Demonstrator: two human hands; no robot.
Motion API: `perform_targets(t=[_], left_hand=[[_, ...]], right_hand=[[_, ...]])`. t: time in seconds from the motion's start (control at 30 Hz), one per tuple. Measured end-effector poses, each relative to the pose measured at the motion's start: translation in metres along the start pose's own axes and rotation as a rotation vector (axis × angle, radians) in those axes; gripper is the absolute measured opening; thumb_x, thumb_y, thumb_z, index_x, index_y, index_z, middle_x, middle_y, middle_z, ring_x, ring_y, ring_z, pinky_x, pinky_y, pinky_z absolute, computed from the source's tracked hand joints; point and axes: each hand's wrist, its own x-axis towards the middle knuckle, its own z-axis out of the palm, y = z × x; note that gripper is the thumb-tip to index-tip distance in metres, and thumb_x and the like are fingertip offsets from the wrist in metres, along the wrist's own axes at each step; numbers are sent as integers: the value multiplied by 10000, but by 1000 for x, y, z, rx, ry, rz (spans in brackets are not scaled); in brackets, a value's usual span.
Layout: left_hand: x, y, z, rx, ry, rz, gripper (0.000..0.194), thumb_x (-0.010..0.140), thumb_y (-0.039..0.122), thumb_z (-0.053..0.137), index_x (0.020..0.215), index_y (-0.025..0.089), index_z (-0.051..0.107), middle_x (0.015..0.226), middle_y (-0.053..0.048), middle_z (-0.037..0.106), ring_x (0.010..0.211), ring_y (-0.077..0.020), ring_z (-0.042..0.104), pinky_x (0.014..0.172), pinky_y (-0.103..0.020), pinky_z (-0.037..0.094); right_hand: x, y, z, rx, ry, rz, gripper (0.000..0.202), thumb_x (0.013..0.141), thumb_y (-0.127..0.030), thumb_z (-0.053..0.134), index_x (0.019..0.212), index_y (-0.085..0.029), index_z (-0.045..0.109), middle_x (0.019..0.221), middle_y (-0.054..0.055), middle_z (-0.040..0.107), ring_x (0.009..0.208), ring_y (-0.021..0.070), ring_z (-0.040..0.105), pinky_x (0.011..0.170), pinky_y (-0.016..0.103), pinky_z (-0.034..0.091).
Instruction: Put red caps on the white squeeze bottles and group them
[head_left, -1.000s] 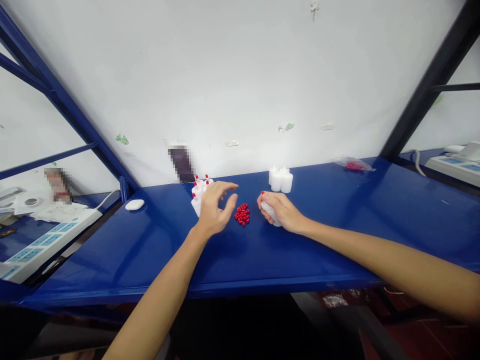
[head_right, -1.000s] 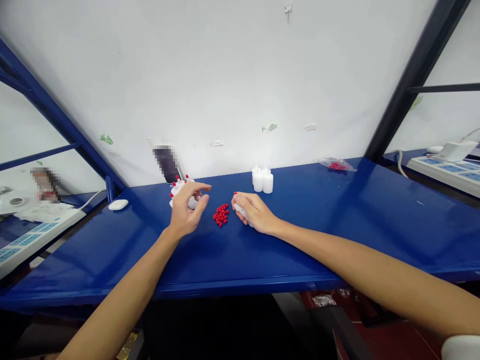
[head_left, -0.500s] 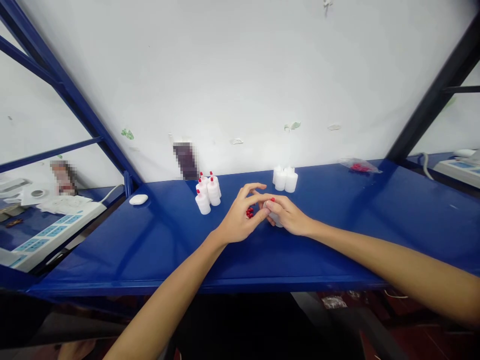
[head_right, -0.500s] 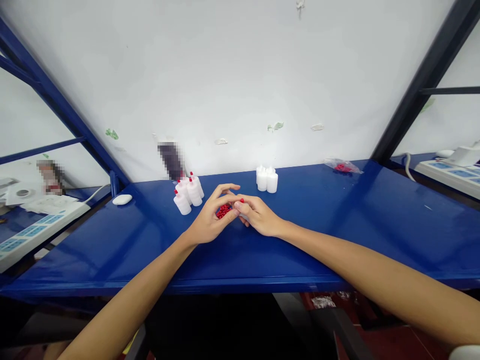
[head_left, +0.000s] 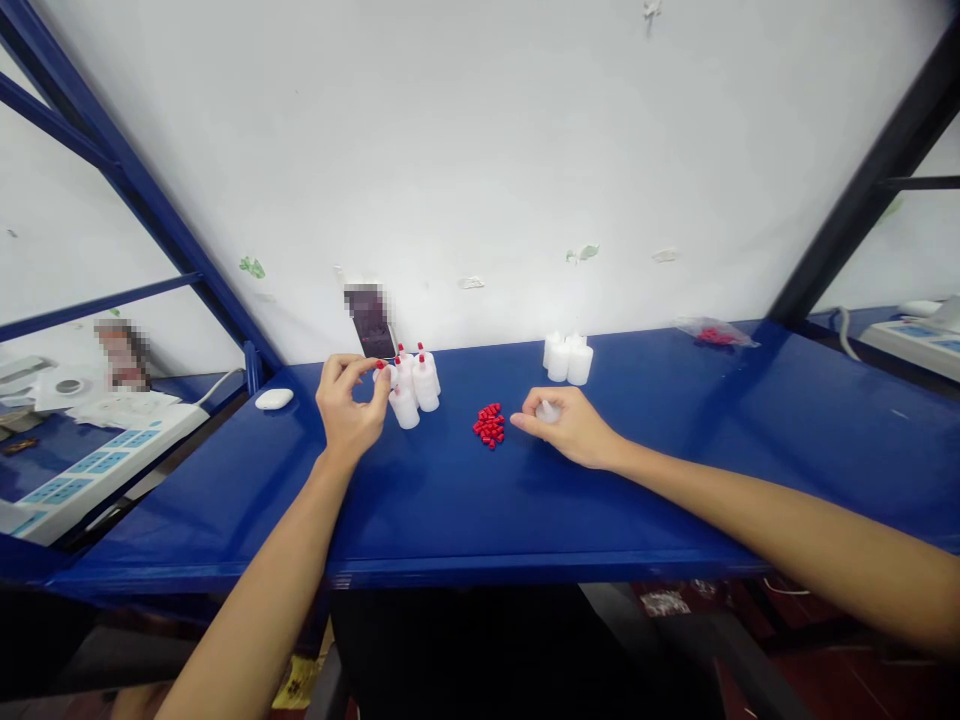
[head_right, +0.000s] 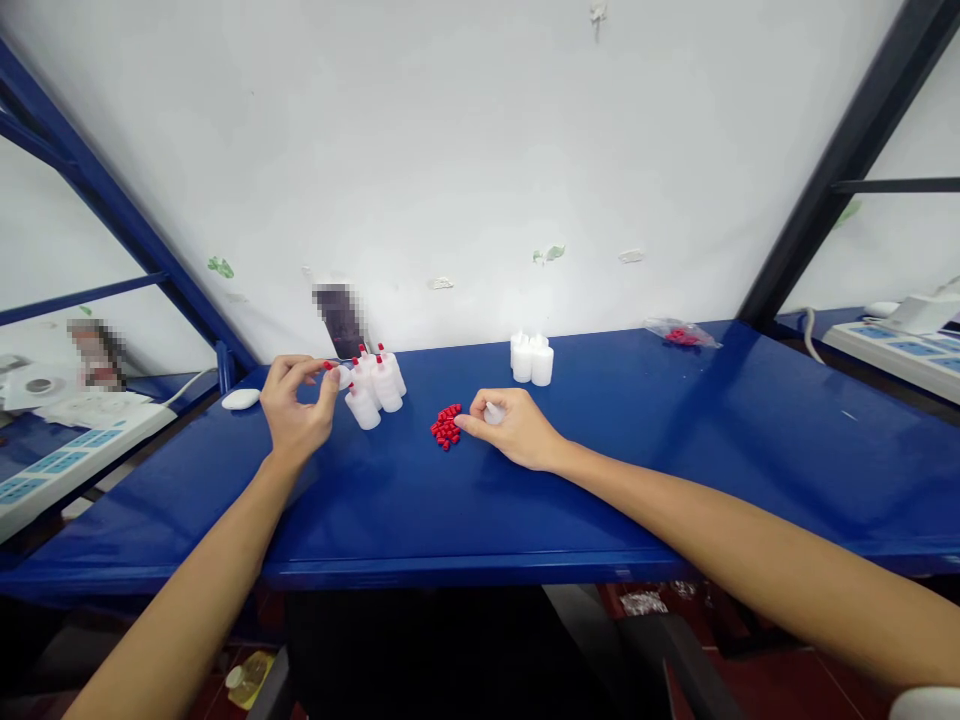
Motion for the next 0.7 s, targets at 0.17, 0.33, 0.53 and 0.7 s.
perform_targets(t=[0.17,0.33,0.53,0.7], left_hand=[[-5,-5,3,33,-76,-49,181,862,335,612,878,178,701,887,-43,582,845,-174,576,691,-295,477],[-7,-8,6,80,-169,-35,189,856,337,620,886,178,717,902,-45,587,835,-180,578,730,-315,481],[-6,1,-1,97,-83,-6,172,861,287,567,912,177,688,850,-44,582,783,-181,567,719,-319,478],[-23,45,7,1,-422,403,127,861,206,525,868,190,651,739,-32,607,681,-165,560,640,-298,449]], right_hand=[[-2,-2,-3,11,59,-14,360,753,-419,737,602,-192,502,560,-30,490,525,103,386,517,257,308],[-3,7,-7,234,47,-2,303,830,-431,542,654,-186,564,554,-7,497,507,133,453,509,275,333],[2,11,-4,314,-23,42,439,917,-434,368,636,-177,586,564,25,544,540,150,485,553,282,366],[3,3,-2,302,-155,82,402,942,-409,379,704,-170,597,619,22,580,572,146,532,575,268,397]])
